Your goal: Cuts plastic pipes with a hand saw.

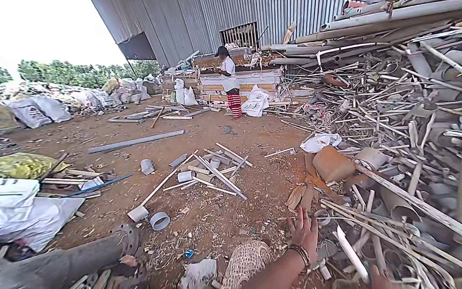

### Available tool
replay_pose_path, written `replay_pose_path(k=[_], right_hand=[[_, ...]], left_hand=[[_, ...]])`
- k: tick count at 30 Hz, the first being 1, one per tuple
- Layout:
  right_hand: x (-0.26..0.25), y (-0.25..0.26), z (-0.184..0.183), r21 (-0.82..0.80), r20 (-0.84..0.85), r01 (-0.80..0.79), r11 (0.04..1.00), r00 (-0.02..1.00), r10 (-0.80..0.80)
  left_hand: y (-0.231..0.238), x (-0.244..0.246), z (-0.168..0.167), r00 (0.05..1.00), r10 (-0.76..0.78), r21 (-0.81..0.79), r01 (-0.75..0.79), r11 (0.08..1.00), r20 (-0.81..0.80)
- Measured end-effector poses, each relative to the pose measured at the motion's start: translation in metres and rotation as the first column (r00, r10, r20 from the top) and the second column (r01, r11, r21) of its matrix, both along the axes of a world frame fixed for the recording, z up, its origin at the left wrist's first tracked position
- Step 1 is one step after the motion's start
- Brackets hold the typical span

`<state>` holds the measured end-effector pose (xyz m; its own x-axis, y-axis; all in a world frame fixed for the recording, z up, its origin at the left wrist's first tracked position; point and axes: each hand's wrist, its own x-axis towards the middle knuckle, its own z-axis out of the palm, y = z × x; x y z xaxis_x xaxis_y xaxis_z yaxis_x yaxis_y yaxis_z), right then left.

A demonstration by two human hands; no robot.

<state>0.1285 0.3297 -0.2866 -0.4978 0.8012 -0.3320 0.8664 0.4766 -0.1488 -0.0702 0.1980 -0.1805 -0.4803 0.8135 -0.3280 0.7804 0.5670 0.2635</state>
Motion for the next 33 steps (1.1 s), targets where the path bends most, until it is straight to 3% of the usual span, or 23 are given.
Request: replay_pose_path(k=[2,5,8,12,14,17,19,22,26,29,33], right_hand=[[-0.006,-0.007,-0.003,0.018,0.055,-0.085,0.996,0.995,0.084],[-0.007,-0.007,-0.046,0.122,-0.021,-0.241,0.963,0.969,0.245],[-0.024,-0.026,-0.001,0.003,0.112,-0.291,0.957,0.951,0.289],[-0.022,-0.024,0.002,0.086,0.107,-0.344,0.935,0.936,0.335],[-0.02,-0.02,0.003,0.054,0.058,-0.294,0.954,0.955,0.291],[-0.011,-0.002,0.001,0.011,-0.135,-0.058,0.998,0.989,0.059],[-0.005,0.006,-0.002,0.021,-0.284,0.099,0.995,0.955,-0.089],[0.0,0.006,0.003,-0.004,-0.36,0.248,0.969,0.904,-0.233],[0.001,0.003,0.008,-0.093,-0.324,0.171,0.981,0.926,-0.192],[-0.009,-0.002,0.016,-0.146,-0.189,0.101,0.984,0.974,-0.127],[-0.014,-0.018,0.033,-0.158,-0.09,-0.222,0.962,0.973,0.21]], left_hand=[[-0.008,-0.004,-0.005,0.998,0.036,0.075,-0.031,0.997,-0.056],[-0.019,0.014,-0.026,0.965,-0.185,0.298,0.234,0.925,-0.184],[-0.015,0.027,-0.04,0.891,-0.423,0.135,0.445,0.885,-0.162],[-0.003,0.019,-0.054,0.891,-0.45,-0.05,0.448,0.893,-0.059],[0.0,0.014,-0.051,0.928,-0.372,-0.084,0.373,0.924,0.03],[0.006,-0.003,-0.04,0.985,-0.117,-0.117,0.132,0.984,0.124],[0.006,-0.024,-0.033,0.989,0.053,-0.144,-0.033,0.989,0.135],[0.003,-0.041,-0.024,0.973,0.168,-0.195,-0.137,0.971,0.155],[0.004,-0.035,-0.018,0.965,0.18,-0.214,-0.138,0.967,0.19],[0.006,-0.029,-0.024,0.965,0.154,-0.188,-0.114,0.975,0.212],[0.002,-0.026,-0.026,0.968,0.171,-0.178,-0.139,0.974,0.182]])
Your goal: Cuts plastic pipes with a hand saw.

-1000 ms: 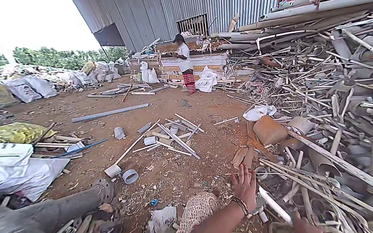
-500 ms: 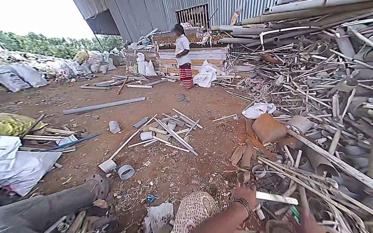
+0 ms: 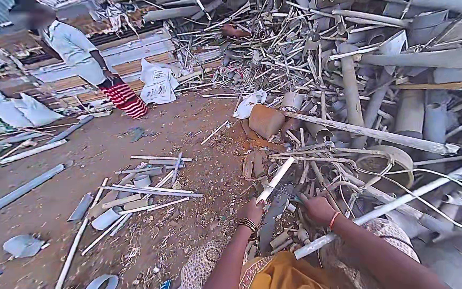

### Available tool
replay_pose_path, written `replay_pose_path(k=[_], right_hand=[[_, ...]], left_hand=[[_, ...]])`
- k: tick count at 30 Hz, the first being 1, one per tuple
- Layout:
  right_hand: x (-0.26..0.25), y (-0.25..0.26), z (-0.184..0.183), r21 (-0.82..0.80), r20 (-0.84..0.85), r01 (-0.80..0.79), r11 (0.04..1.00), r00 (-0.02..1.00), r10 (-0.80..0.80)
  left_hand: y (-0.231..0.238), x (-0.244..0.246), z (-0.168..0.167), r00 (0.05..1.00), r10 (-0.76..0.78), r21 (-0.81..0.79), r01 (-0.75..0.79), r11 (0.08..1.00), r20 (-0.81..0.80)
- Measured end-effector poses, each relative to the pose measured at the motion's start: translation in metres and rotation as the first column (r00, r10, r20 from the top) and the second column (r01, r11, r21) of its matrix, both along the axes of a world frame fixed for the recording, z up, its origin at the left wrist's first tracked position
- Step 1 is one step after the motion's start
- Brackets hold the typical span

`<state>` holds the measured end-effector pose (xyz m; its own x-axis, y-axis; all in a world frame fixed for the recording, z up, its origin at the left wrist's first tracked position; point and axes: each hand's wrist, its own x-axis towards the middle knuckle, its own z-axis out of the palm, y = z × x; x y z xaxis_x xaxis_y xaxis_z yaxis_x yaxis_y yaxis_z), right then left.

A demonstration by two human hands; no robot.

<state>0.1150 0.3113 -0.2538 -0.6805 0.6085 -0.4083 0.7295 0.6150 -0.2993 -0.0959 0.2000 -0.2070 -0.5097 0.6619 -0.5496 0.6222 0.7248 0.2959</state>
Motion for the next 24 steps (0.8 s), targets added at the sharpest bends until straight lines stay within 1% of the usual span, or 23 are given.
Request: replay_pose_path(k=[1,2,4,5,6,8,9,10,11,13,14,15,17,18,19,21,22,24], right_hand=[[0.001,0.002,0.0,0.011,-0.014,-0.013,1.0,1.0,0.014],[0.002,0.007,-0.003,0.005,-0.031,0.052,0.999,0.998,-0.052],[0.004,0.022,-0.007,-0.048,-0.052,0.299,0.953,0.952,-0.301],[0.006,0.028,-0.009,-0.062,-0.053,0.365,0.929,0.928,-0.368],[0.01,0.03,-0.01,-0.058,-0.046,0.346,0.936,0.936,-0.349],[0.013,0.025,-0.009,-0.042,-0.063,0.155,0.987,0.986,-0.157],[0.014,0.023,-0.009,-0.04,-0.079,0.08,0.996,0.993,-0.083],[0.014,0.022,-0.01,-0.045,-0.085,0.078,0.996,0.993,-0.081],[0.014,0.024,-0.011,-0.063,-0.092,0.145,0.987,0.984,-0.151],[0.014,0.034,-0.014,-0.12,-0.101,0.317,0.941,0.939,-0.329],[0.016,0.036,-0.014,-0.132,-0.092,0.331,0.935,0.935,-0.344],[0.017,0.034,-0.014,-0.133,-0.092,0.273,0.953,0.954,-0.287],[0.017,0.028,-0.014,-0.103,-0.127,0.062,0.993,0.989,-0.075],[0.016,0.026,-0.015,-0.089,-0.131,0.013,0.996,0.991,-0.025],[0.014,0.024,-0.018,-0.082,-0.126,0.041,0.996,0.991,-0.051],[0.012,0.029,-0.02,-0.107,-0.106,0.211,0.972,0.969,-0.222],[0.012,0.032,-0.019,-0.112,-0.108,0.252,0.961,0.958,-0.264],[0.012,0.03,-0.014,-0.075,-0.123,0.216,0.974,0.967,-0.224]], left_hand=[[-0.001,0.001,0.0,1.0,-0.002,0.011,0.002,1.0,-0.011],[-0.002,0.003,0.001,0.999,-0.014,0.017,0.015,1.0,-0.031],[-0.003,0.006,0.002,0.993,-0.055,0.02,0.057,0.998,-0.101],[-0.003,0.009,0.002,0.986,-0.082,0.011,0.084,0.996,-0.145],[-0.004,0.011,0.002,0.974,-0.112,-0.012,0.111,0.994,-0.196],[-0.004,0.015,0.004,0.941,-0.159,-0.055,0.149,0.987,-0.297],[-0.003,0.016,0.004,0.924,-0.175,-0.053,0.167,0.985,-0.339],[-0.003,0.017,0.003,0.91,-0.184,-0.043,0.181,0.983,-0.373],[-0.004,0.016,0.002,0.896,-0.181,-0.015,0.192,0.981,-0.405],[-0.005,0.015,0.003,0.879,-0.176,0.015,0.204,0.979,-0.443],[-0.005,0.016,0.003,0.874,-0.178,0.014,0.206,0.978,-0.452],[-0.006,0.016,0.004,0.876,-0.178,0.004,0.201,0.98,-0.448],[-0.003,0.015,0.006,0.899,-0.175,-0.017,0.184,0.983,-0.402],[-0.001,0.015,0.005,0.914,-0.169,-0.02,0.174,0.985,-0.368],[-0.001,0.015,0.005,0.924,-0.165,-0.028,0.165,0.986,-0.346],[-0.001,0.017,0.003,0.919,-0.154,-0.006,0.163,0.987,-0.362],[-0.002,0.019,0.003,0.912,-0.145,0.017,0.164,0.986,-0.384],[-0.005,0.018,0.006,0.9,-0.122,0.062,0.162,0.985,-0.419]])
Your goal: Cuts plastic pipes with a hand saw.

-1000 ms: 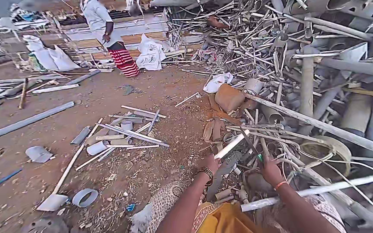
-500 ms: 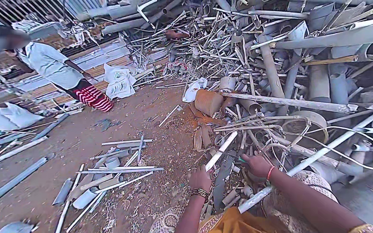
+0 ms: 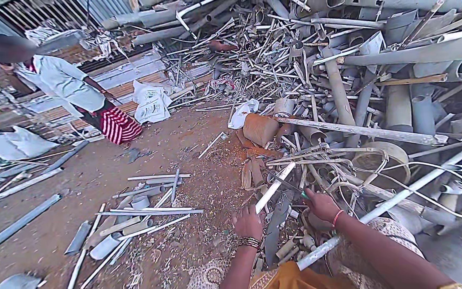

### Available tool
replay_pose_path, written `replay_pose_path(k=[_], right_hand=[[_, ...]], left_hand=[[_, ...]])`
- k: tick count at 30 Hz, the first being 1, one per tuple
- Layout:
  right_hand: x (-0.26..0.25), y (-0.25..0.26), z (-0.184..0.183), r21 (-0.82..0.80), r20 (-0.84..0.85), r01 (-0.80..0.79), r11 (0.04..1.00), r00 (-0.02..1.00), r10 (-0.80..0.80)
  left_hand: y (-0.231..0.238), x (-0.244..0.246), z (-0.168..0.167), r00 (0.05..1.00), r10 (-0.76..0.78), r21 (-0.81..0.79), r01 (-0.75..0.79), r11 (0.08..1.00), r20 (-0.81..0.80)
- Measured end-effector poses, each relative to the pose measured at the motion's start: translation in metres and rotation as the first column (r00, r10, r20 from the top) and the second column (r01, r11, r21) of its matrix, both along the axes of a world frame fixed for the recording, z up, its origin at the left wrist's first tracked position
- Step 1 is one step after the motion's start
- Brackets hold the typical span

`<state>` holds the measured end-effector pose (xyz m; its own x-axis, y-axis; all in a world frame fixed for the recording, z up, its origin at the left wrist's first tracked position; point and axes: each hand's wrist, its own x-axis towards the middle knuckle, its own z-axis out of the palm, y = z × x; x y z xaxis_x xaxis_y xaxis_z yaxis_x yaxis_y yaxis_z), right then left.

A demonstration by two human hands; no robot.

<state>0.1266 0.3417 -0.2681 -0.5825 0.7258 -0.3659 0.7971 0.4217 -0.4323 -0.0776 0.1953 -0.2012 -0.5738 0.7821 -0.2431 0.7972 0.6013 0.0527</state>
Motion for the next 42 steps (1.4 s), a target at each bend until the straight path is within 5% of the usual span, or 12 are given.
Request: replay_pose_path(k=[4,11,42], right_hand=[[0.007,-0.004,0.004,-0.023,-0.09,0.01,1.0,0.996,-0.012],[0.017,0.009,-0.018,-0.181,-0.399,0.197,0.964,0.881,-0.255],[0.013,0.007,-0.024,-0.257,-0.371,0.147,0.955,0.897,-0.238]], left_hand=[[0.001,-0.005,0.002,0.999,0.042,0.04,-0.043,0.998,0.026],[0.001,-0.004,0.001,0.999,0.025,0.115,-0.022,0.993,-0.02],[0.002,0.003,0.005,0.99,0.079,-0.043,-0.075,0.996,0.117]])
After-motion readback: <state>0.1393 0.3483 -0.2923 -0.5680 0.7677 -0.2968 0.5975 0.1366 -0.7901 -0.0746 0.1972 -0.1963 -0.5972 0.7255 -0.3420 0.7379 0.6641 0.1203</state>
